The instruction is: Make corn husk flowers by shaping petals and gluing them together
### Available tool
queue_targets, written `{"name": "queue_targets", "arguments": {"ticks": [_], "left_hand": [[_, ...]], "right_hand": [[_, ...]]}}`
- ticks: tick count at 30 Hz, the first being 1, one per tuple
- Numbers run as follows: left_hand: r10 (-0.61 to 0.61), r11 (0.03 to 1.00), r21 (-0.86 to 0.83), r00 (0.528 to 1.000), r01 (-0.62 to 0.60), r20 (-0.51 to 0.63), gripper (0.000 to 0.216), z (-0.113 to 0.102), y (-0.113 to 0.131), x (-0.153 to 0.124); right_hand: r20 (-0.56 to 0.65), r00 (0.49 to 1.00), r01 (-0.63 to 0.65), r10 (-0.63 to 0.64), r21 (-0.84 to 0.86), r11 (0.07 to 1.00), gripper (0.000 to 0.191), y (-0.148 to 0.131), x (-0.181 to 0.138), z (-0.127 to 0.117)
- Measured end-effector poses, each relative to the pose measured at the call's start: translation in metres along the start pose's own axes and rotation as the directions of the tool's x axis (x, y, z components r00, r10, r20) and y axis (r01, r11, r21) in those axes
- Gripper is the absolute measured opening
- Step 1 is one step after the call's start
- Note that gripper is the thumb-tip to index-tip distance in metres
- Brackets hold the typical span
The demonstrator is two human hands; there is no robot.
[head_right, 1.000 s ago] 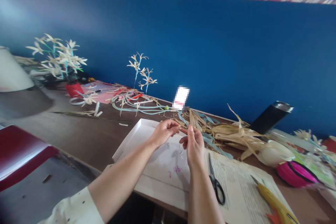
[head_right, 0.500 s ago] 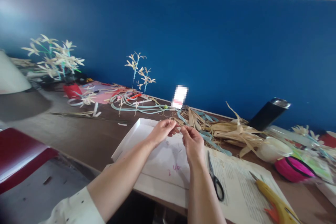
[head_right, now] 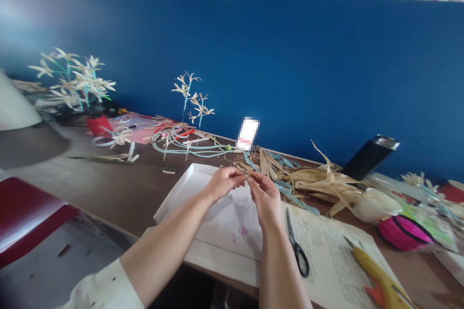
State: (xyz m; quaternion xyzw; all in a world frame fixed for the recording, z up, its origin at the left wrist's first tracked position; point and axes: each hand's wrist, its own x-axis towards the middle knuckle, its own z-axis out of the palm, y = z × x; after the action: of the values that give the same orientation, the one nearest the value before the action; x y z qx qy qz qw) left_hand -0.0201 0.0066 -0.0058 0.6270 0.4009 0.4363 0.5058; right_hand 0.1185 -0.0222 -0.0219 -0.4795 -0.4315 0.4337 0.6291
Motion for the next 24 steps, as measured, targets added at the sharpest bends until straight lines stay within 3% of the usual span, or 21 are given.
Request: {"name": "queue_targets", "arguments": {"ticks": [14,24], "left_hand": [[0.052,0.995,0.086,0.998,-0.053,0.020,0.024,0.0015,0.0048,-0.0020],[0.071,0.992,0.102,0.997,-0.073,0.019,0.021,0.0006,0.0053,-0.0028]], "right_hand": [[-0.087,0.982,0.132,-0.165,-0.302,0.944,0.037,-0.0041,-0.0025,0.0011],[-0.161,0.982,0.077,-0.100,-0.146,0.986,0.038,0.0005,-0.0010,-0.0014]]}}
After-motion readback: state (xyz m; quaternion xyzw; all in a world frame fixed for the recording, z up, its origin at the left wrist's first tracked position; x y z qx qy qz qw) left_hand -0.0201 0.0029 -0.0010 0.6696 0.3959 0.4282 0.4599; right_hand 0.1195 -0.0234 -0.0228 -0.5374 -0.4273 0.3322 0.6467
